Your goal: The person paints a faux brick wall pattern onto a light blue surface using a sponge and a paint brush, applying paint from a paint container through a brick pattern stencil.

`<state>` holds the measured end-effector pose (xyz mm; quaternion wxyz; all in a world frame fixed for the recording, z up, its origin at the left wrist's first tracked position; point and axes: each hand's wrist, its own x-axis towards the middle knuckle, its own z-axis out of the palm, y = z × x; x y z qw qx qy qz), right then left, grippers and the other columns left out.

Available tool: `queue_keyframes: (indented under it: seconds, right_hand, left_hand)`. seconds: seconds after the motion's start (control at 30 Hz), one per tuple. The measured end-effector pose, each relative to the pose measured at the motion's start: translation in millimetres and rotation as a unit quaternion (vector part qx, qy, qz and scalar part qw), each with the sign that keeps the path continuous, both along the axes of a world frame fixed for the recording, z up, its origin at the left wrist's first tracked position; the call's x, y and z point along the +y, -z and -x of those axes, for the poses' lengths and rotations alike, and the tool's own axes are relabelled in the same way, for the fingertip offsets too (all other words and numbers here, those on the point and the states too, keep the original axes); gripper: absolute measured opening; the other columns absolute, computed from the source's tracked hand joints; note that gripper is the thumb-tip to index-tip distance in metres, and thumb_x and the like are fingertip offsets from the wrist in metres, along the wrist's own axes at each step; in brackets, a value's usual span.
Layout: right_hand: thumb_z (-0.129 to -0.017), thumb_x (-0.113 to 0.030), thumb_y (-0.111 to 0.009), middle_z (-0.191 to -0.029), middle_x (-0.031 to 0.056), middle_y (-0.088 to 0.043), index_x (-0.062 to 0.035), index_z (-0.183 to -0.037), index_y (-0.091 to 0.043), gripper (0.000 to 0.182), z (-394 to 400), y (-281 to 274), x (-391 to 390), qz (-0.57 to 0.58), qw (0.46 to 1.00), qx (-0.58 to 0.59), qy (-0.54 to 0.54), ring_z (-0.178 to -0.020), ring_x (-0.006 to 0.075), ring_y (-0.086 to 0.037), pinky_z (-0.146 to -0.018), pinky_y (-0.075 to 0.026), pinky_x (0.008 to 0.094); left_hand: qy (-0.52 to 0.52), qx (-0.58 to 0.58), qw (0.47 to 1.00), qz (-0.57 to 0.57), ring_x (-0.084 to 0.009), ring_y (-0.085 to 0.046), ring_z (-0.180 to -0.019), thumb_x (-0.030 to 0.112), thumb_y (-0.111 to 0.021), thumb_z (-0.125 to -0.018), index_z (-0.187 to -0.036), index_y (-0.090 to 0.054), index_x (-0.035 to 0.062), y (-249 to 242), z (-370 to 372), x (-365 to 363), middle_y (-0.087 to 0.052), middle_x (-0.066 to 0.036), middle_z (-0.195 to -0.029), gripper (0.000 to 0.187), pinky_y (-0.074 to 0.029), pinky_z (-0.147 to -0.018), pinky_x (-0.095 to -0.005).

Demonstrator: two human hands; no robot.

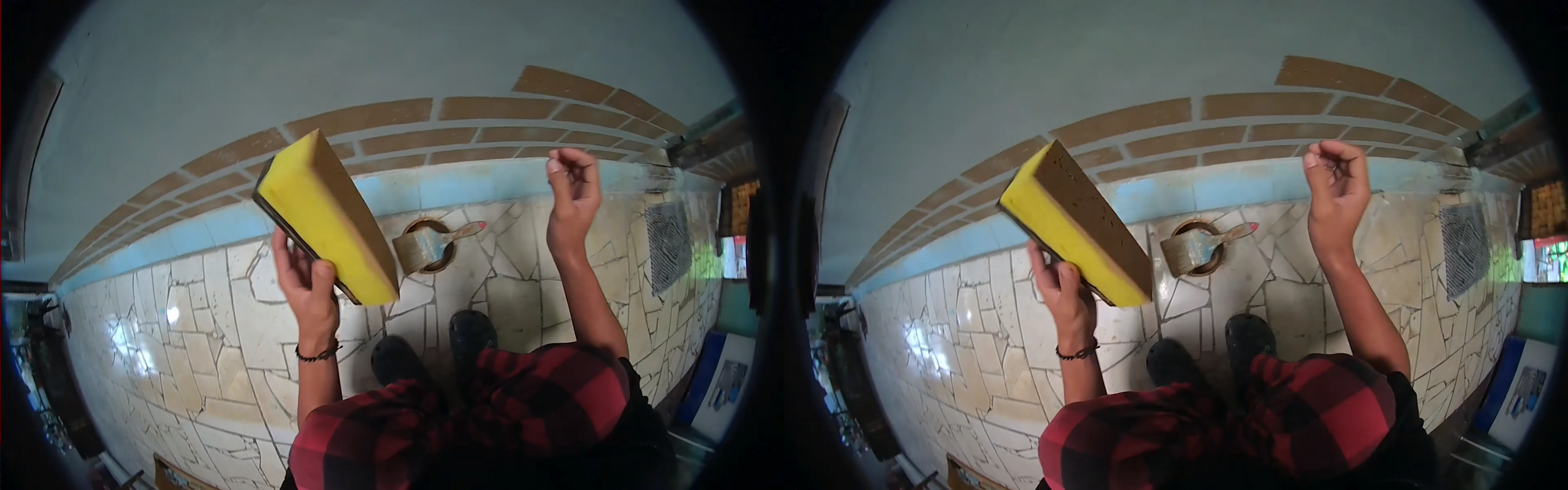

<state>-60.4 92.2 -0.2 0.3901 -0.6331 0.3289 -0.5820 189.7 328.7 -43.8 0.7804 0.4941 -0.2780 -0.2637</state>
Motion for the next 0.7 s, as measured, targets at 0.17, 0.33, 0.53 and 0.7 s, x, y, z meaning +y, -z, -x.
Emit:
queue_keyframes:
  seconds: [0.17,0.33,0.53,0.7]
  right_hand:
    - [-0.087,-0.005,-0.074,-0.098,0.0122,-0.064,0.0015,-0.106,-0.056,0.026,6,-82,23,0.329,0.942,-0.058,-0.032,-0.081,0.0115,-0.057,-0.073,-0.047,0.0246]
    - [-0.084,-0.008,-0.078,-0.088,0.0110,-0.063,0.0020,-0.102,-0.053,0.033,14,-75,43,0.320,0.938,0.078,-0.108,-0.065,0.0125,-0.056,-0.061,-0.048,0.0286]
    - [-0.093,-0.020,-0.075,-0.098,0.0157,-0.065,-0.0043,-0.096,-0.048,0.031,5,-44,51,-0.439,0.855,-0.197,-0.195,-0.082,0.0231,-0.070,-0.073,-0.060,0.0410]
    - [-0.091,-0.028,-0.078,-0.113,0.0208,-0.061,-0.0081,-0.103,-0.043,0.042,-30,-30,60,-0.520,0.758,-0.293,-0.263,-0.106,0.0334,-0.066,-0.093,-0.056,0.0452]
  left_hand:
    - [-0.108,-0.507,0.855,0.013,-0.0292,-0.058,-0.105,0.020,-0.093,-0.065,-0.141,-0.055,-0.0013,-79,0,-34,-0.067,-0.015,-0.120,0.088,-0.046,-0.091,-0.0414]
    - [-0.120,-0.687,0.716,-0.032,-0.0271,-0.057,-0.105,0.010,-0.090,-0.062,-0.125,-0.070,0.0065,-114,9,-49,-0.067,-0.007,-0.119,0.066,-0.042,-0.095,-0.0410]
    - [-0.173,-0.758,0.627,-0.043,-0.0221,-0.057,-0.105,0.010,-0.087,-0.065,-0.122,-0.072,0.0158,-96,20,-84,-0.067,0.001,-0.119,0.060,-0.038,-0.093,-0.0388]
    - [-0.204,-0.808,0.552,-0.031,-0.0203,-0.056,-0.104,0.015,-0.081,-0.078,-0.116,-0.076,0.0164,-90,38,-101,-0.068,0.001,-0.115,0.039,-0.037,-0.093,-0.0370]
